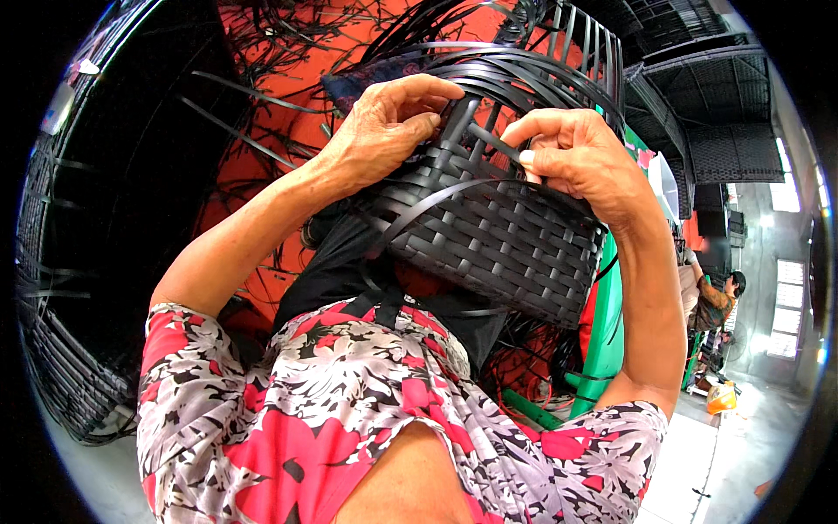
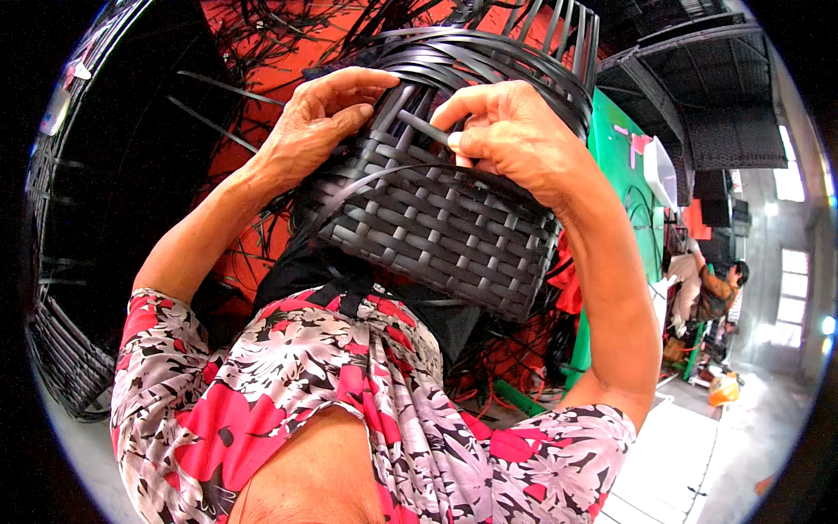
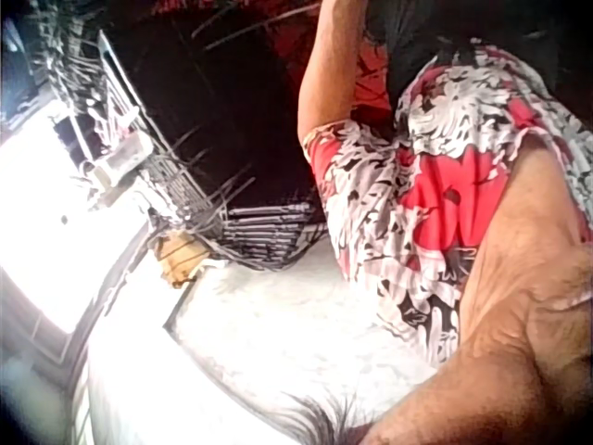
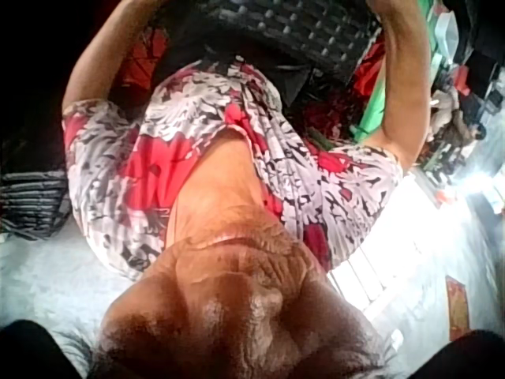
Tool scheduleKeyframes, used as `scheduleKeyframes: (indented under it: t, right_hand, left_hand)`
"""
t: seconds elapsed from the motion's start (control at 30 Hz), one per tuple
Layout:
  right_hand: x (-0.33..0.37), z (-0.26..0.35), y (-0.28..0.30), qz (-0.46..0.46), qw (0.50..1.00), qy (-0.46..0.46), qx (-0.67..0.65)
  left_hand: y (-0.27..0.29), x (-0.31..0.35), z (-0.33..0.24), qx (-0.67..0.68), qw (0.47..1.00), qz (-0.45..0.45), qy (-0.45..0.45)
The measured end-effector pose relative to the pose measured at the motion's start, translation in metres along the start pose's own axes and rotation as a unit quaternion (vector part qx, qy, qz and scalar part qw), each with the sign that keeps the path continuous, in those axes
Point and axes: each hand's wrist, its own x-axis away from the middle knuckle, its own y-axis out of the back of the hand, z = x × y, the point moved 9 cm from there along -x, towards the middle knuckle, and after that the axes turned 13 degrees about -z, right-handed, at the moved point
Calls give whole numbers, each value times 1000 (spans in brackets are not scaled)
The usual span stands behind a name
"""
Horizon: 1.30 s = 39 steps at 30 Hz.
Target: The person weaves a basket frame by threading black plastic straps through the vertical ribs and tucking the strap ends into the woven structure by hand.
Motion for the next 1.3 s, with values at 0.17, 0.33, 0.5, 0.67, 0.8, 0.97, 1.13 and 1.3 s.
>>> scheduleKeyframes:
  t: [0.17, 0.33, 0.5, 0.67, 0.8, 0.97, 1.13, 1.3]
  right_hand:
    - [-4, -1, -5, -2, 1000, 13, 8]
    - [-3, 6, -7, -24, 999, -13, 38]
    - [-10, 10, -12, -18, 999, 21, 34]
    - [-25, 33, -30, -15, 986, 139, 94]
    - [-6, 51, -13, -119, 952, 203, 196]
    - [61, 34, -14, -125, 900, 325, 262]
    - [101, 26, -6, -183, 863, 378, 281]
    - [109, 31, -3, -152, 877, 303, 341]
  left_hand:
    - [-2, 0, 2, -10, 1000, 9, 20]
    - [2, 0, -1, 4, 1000, 2, 15]
    - [5, -2, 1, 7, 1000, -24, -3]
    - [7, -10, -9, -91, 995, 32, -4]
    - [16, -18, -14, -158, 982, 77, -68]
    - [232, -53, -19, -563, 741, -262, -258]
    - [341, -2, -46, -746, 428, -489, -147]
    - [67, -5, -66, -332, 867, -66, -367]
